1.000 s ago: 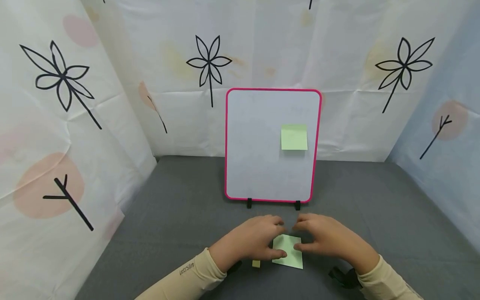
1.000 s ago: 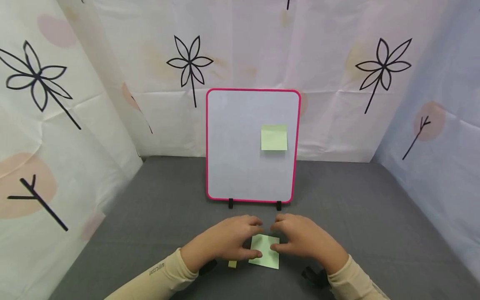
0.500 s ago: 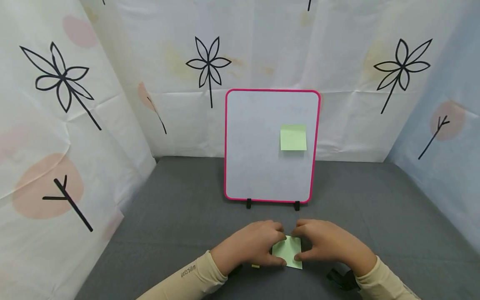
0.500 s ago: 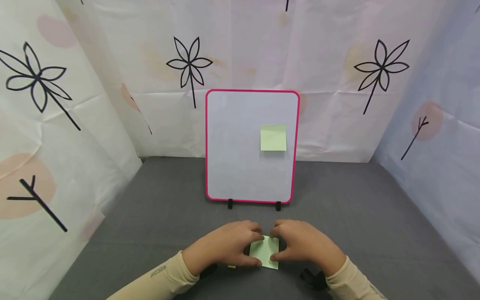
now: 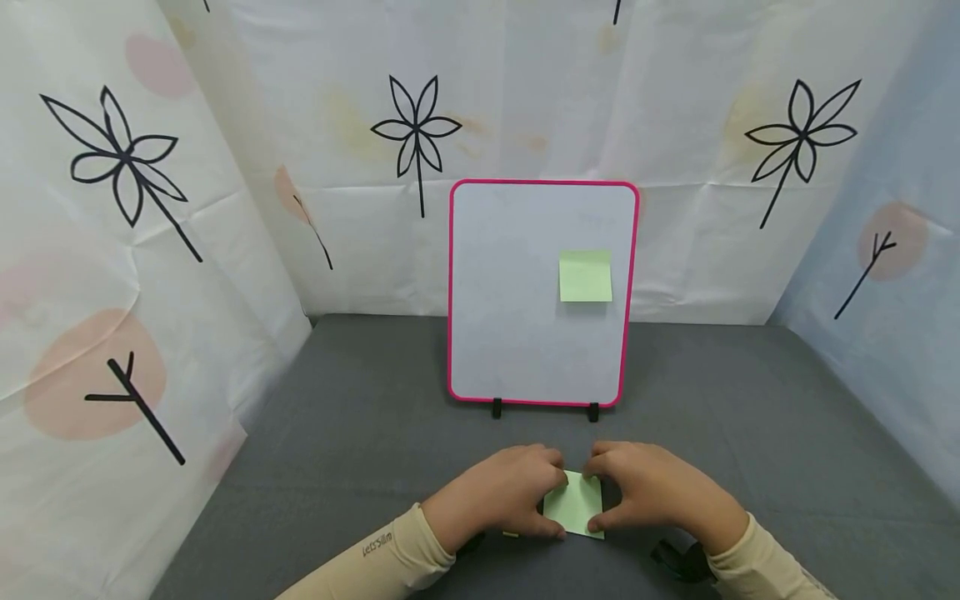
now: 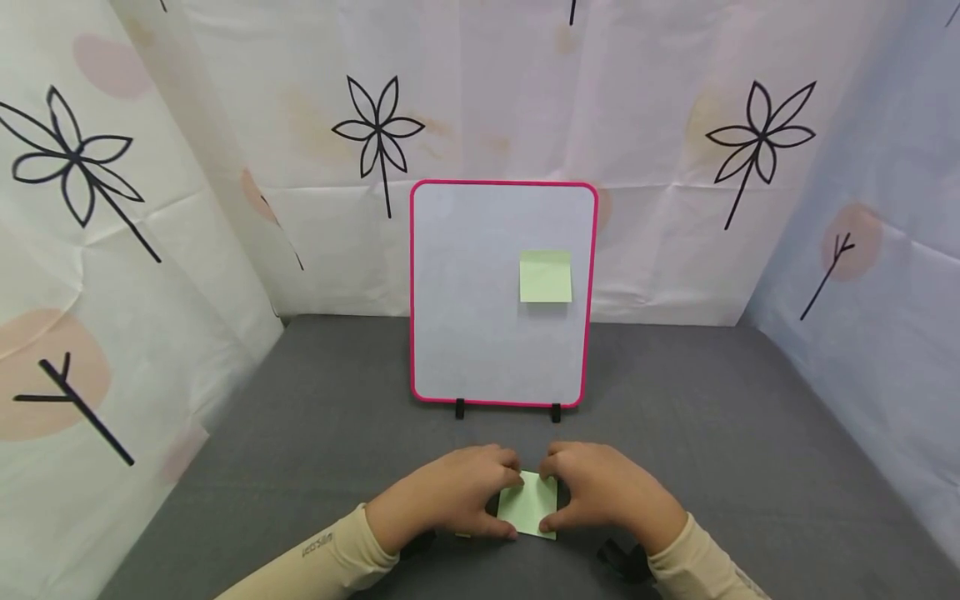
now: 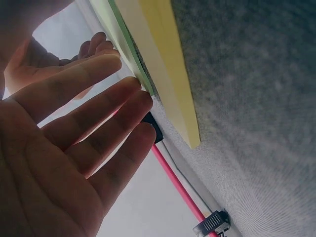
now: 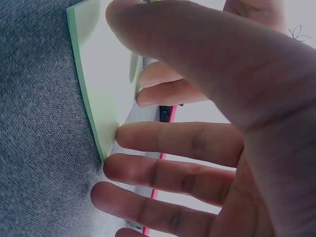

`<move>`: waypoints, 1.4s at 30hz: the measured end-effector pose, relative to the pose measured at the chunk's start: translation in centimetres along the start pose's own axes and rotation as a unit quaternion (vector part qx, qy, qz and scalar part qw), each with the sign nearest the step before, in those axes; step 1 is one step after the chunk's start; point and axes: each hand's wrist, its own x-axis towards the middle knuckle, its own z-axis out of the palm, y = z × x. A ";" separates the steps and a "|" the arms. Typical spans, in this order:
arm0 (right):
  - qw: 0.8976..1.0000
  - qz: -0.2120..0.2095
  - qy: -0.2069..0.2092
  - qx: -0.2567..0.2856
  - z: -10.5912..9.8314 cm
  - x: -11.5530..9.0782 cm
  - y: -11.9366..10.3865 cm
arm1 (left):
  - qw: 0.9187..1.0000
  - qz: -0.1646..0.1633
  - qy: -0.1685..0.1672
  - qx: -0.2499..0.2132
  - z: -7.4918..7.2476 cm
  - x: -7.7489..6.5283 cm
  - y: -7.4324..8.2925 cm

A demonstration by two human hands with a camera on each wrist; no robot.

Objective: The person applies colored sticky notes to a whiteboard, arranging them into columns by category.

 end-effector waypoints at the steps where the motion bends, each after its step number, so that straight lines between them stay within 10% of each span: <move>1: 1.000 0.001 -0.001 -0.001 0.0 0.0 0.0 | 1.000 0.000 -0.001 0.002 0.0 0.0 0.0; 42: 0.997 -0.011 0.033 -0.072 0.7 0.3 -0.4 | 0.999 -0.036 -0.032 -0.007 0.1 -0.5 -0.3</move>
